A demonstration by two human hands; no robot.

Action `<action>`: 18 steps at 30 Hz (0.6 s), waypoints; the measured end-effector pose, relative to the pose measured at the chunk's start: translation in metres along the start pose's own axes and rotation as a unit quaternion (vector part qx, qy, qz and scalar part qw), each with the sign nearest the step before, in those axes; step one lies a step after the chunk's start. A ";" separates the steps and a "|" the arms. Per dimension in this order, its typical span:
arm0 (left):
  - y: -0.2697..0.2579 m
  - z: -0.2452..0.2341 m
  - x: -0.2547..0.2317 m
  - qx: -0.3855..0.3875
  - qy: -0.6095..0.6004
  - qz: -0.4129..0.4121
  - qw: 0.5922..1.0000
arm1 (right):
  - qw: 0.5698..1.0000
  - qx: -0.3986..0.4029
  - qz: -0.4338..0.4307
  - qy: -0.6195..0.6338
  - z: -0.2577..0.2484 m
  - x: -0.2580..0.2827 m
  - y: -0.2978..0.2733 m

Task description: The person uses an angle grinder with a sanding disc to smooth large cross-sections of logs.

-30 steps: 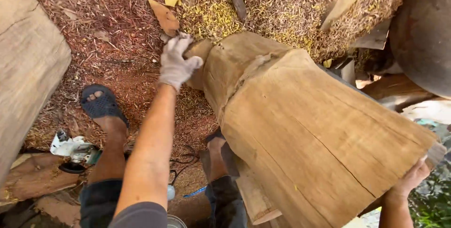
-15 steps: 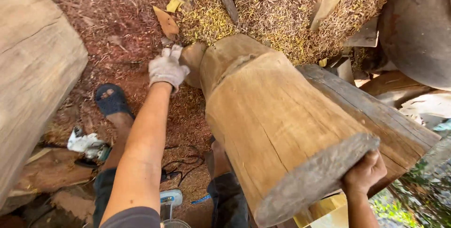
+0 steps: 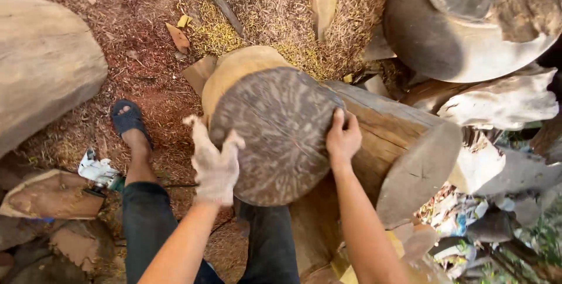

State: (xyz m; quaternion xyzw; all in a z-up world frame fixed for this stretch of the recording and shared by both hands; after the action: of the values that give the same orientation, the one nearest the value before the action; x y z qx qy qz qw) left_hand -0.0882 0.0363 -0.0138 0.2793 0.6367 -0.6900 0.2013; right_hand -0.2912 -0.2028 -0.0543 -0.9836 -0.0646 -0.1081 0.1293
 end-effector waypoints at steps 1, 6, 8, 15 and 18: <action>-0.017 0.016 -0.020 0.013 0.142 0.142 0.980 | 0.999 0.006 -0.005 0.037 0.002 0.001 0.001; -0.024 0.025 -0.029 -0.058 0.263 0.101 0.958 | 0.973 0.097 0.011 0.207 0.023 -0.035 0.014; -0.025 0.024 -0.025 -0.061 0.263 0.105 0.957 | 0.953 0.138 0.030 0.267 0.022 -0.038 0.014; -0.017 0.012 -0.008 -0.051 0.299 0.208 0.930 | 0.857 0.314 0.005 0.408 0.027 -0.051 0.024; -0.015 0.010 -0.013 -0.052 0.309 0.180 0.932 | 0.790 0.348 0.077 0.499 0.013 -0.043 0.007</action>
State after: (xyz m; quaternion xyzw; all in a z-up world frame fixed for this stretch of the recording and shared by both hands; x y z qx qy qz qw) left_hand -0.0892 0.0271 0.0065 0.5777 0.6419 -0.4874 0.1294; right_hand -0.3290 -0.2105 -0.0782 -0.6827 0.0518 -0.5441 0.4850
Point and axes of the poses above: each hand's wrist, its own y-axis towards the middle knuckle, its own z-axis out of the palm, x = y × z, the point moved 2 cm from there along y, towards the middle knuckle, and after that the axes turned 11 degrees about -y, right-handed, at the moved point
